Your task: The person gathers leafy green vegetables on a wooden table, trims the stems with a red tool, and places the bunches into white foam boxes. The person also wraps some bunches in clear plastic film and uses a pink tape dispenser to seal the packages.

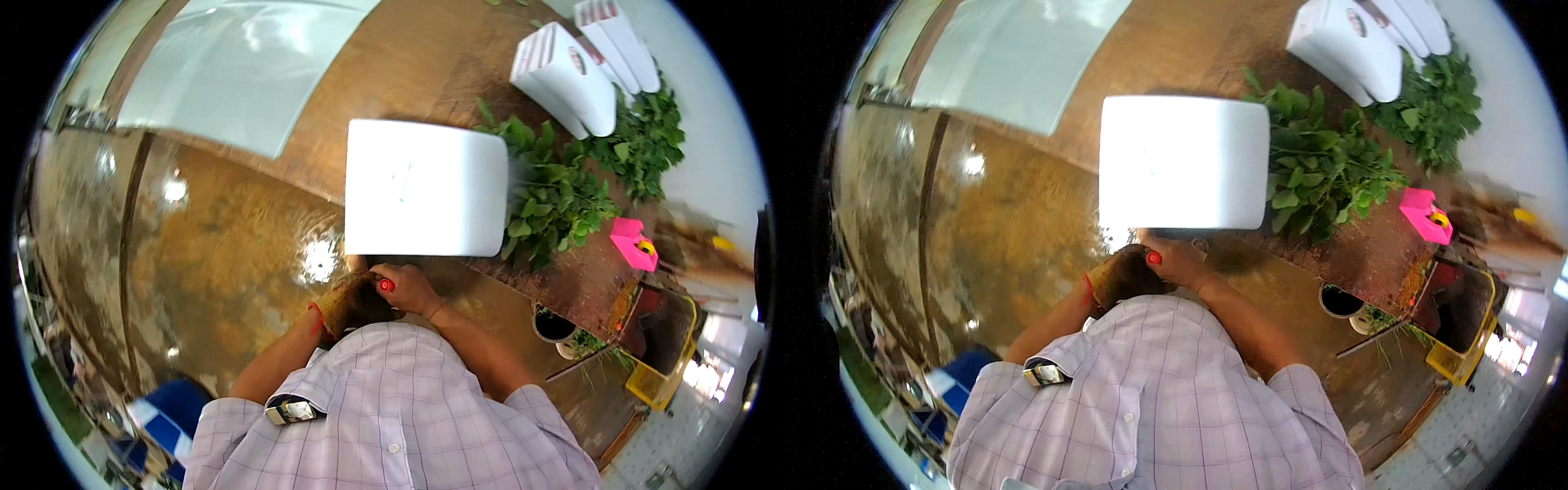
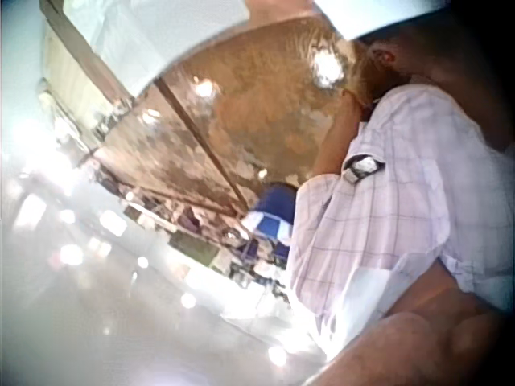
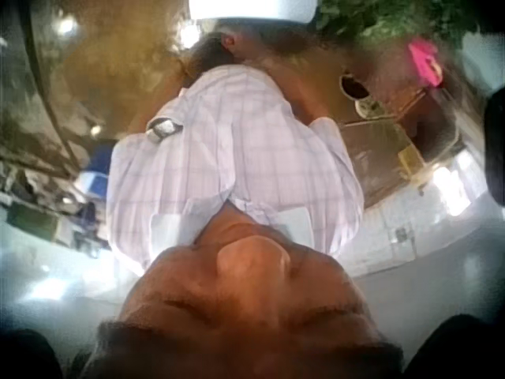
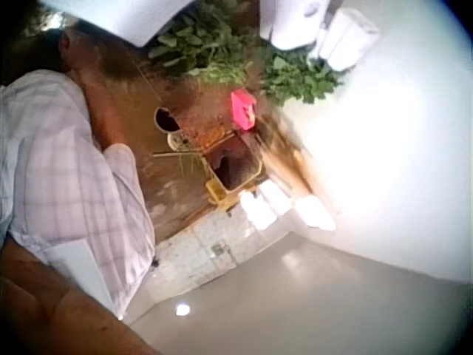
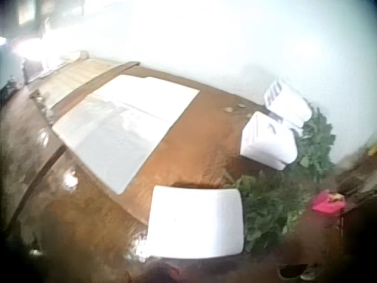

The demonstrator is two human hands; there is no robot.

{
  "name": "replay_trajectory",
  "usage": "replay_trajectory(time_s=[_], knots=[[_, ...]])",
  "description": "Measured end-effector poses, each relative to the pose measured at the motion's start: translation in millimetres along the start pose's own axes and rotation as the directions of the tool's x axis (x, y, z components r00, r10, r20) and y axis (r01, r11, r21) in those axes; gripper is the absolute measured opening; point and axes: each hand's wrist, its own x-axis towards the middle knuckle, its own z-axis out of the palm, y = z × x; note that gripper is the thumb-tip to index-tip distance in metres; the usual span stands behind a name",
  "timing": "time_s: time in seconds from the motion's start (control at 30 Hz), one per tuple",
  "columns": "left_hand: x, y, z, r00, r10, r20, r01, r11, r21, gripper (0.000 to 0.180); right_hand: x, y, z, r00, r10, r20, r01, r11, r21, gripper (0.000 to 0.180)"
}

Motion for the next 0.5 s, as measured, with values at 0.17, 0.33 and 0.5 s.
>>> replay_trajectory(time_s=[0.17,0.33,0.5], knots=[[-13,42,-45,0.986,-0.161,-0.049,0.124,0.892,-0.434,0.045,-9,74,-4,0.814,0.396,-0.425,-0.365,0.918,0.156,0.034],[-51,53,-121,0.940,-0.179,-0.289,0.188,0.982,0.003,0.045,-78,186,-38,0.418,0.808,-0.416,-0.895,0.444,-0.038,0.032],[-88,106,-130,0.915,-0.089,-0.394,0.110,0.993,0.031,0.036,-85,246,-55,0.289,0.918,-0.271,-0.950,0.240,-0.200,0.031]])
